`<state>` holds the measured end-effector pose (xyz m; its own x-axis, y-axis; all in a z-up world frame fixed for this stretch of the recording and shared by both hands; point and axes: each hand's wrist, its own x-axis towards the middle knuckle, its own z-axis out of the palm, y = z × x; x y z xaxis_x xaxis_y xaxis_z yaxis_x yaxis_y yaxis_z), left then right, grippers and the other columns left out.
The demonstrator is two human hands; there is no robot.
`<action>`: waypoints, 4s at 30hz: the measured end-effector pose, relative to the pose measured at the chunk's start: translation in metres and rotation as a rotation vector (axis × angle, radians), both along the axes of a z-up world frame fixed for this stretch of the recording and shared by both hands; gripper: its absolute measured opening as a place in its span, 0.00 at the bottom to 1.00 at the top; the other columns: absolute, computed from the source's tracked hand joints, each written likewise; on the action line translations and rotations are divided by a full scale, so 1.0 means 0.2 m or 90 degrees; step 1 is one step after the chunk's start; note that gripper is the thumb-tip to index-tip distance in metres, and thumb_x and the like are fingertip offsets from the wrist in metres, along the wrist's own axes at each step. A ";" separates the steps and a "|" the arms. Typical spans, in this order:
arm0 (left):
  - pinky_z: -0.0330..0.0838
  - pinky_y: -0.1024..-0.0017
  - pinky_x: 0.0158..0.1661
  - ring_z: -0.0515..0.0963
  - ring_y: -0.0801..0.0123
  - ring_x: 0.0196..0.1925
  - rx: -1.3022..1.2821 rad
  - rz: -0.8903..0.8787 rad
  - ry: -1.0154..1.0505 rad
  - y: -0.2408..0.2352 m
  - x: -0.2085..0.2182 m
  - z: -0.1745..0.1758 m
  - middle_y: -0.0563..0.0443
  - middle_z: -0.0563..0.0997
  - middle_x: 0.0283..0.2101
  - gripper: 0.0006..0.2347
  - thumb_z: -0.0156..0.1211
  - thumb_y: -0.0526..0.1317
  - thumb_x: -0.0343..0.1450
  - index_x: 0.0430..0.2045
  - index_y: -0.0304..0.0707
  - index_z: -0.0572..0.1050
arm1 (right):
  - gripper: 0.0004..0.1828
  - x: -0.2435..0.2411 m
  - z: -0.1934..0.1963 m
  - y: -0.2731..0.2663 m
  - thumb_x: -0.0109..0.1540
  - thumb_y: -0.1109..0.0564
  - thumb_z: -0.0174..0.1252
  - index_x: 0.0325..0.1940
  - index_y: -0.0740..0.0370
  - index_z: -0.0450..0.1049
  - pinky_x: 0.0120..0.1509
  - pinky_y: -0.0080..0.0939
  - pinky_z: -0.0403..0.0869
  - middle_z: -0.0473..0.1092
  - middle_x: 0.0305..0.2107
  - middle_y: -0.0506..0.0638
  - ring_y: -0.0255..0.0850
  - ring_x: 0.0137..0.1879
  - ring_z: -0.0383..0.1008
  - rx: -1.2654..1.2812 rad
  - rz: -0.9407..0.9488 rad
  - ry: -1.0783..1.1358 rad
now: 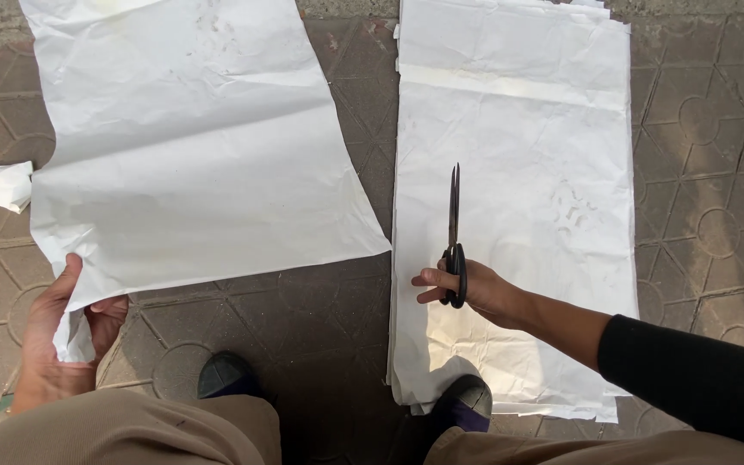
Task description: Cutting and folding large white plastic sheets using scissors on the ground
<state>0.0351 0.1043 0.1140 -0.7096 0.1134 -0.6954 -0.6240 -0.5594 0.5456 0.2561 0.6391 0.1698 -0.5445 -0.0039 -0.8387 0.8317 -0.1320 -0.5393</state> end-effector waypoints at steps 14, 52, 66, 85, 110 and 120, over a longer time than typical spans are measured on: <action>0.85 0.57 0.59 0.84 0.55 0.71 0.001 -0.885 0.088 0.91 0.62 0.26 0.52 0.79 0.75 0.26 0.60 0.48 0.74 0.69 0.44 0.75 | 0.18 -0.26 -0.05 0.30 0.54 0.61 0.66 0.34 0.52 0.60 0.47 0.34 0.68 0.70 0.29 0.45 0.38 0.39 0.83 0.233 -0.309 0.055; 0.67 0.46 0.67 0.70 0.40 0.74 -0.727 -0.858 1.316 2.44 0.56 -0.68 0.50 0.77 0.62 0.20 0.69 0.39 0.69 0.55 0.44 0.73 | 0.46 0.93 -0.41 0.13 0.61 0.10 0.39 0.38 0.57 0.63 0.37 0.39 0.56 0.63 0.33 0.52 0.40 0.32 0.58 -0.445 -0.512 0.101; 0.64 0.42 0.71 0.78 0.53 0.66 -0.607 -0.783 1.138 2.32 0.70 -0.49 0.53 0.80 0.48 0.06 0.60 0.35 0.78 0.33 0.47 0.71 | 0.48 0.75 -0.64 0.34 0.62 0.07 0.42 0.43 0.54 0.62 0.37 0.40 0.61 0.61 0.36 0.49 0.37 0.34 0.61 -0.354 -0.560 0.174; 0.73 0.49 0.70 0.82 0.38 0.68 0.161 -0.414 -0.218 2.71 1.10 -0.42 0.32 0.83 0.59 0.16 0.71 0.42 0.76 0.52 0.31 0.77 | 0.46 0.86 -0.66 0.36 0.64 0.08 0.41 0.41 0.54 0.62 0.31 0.40 0.59 0.58 0.34 0.48 0.35 0.28 0.57 -0.356 -0.584 0.206; 0.86 0.50 0.55 0.89 0.40 0.43 -0.047 -0.416 -0.159 2.42 1.19 -0.46 0.39 0.85 0.46 0.13 0.70 0.33 0.73 0.49 0.23 0.80 | 0.44 0.83 -0.61 0.21 0.63 0.09 0.42 0.31 0.53 0.61 0.25 0.29 0.50 0.56 0.24 0.42 0.28 0.22 0.47 -0.438 -0.634 0.123; 0.85 0.49 0.57 0.90 0.38 0.45 -0.042 -0.454 -0.169 2.45 1.17 -0.30 0.38 0.84 0.43 0.10 0.67 0.34 0.75 0.46 0.24 0.79 | 0.47 0.88 -0.54 0.33 0.60 0.07 0.41 0.34 0.54 0.63 0.34 0.35 0.58 0.58 0.28 0.45 0.33 0.25 0.53 -0.461 -0.582 0.128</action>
<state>0.2700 0.5937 0.0550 -0.2885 0.4338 -0.8535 -0.9368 0.0561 0.3452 0.4322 0.7045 0.0626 -0.7135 0.0160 -0.7004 0.1791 -0.9623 -0.2045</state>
